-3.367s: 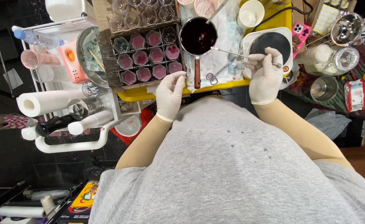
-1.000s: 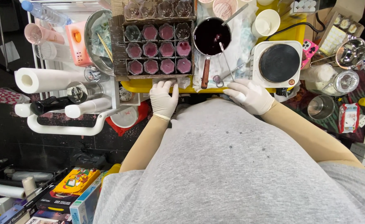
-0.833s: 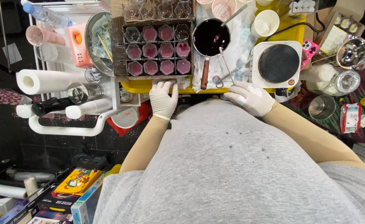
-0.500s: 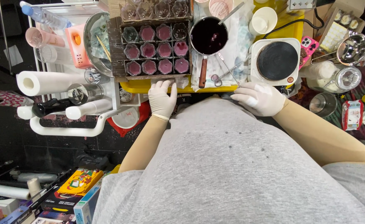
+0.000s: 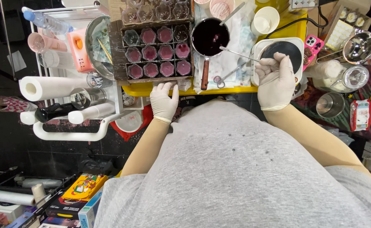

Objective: Preparing and mixing wax or dye samples in a candle studio environment.

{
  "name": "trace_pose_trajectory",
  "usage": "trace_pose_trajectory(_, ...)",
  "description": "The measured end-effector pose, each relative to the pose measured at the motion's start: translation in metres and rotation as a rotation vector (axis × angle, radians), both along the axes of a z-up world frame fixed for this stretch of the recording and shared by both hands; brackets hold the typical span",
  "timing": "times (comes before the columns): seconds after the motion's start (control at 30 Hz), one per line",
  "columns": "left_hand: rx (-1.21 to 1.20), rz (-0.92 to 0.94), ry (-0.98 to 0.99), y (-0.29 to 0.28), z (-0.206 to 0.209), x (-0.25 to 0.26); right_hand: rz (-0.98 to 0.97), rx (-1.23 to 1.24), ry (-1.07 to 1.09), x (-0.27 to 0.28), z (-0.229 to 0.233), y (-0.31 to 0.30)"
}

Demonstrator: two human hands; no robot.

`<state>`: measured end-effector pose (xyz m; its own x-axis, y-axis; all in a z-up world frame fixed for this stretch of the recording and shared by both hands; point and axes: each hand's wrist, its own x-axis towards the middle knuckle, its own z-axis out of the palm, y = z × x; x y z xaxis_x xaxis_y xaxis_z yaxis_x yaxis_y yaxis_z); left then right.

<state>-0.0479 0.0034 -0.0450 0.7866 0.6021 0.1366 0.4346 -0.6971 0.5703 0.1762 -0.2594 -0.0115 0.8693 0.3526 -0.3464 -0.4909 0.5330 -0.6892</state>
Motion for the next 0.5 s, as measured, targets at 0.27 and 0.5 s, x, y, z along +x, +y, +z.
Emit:
trace_pose_trajectory(0.27, -0.001, 0.004, 0.001, 0.0, -0.001, 0.0, 0.015, 0.014, 0.029, -0.011, -0.013, 0.0)
trace_pose_trajectory(0.5, -0.032, 0.006, -0.002, 0.0, 0.001, 0.001, -0.051, -0.041, 0.056, -0.011, -0.011, -0.01)
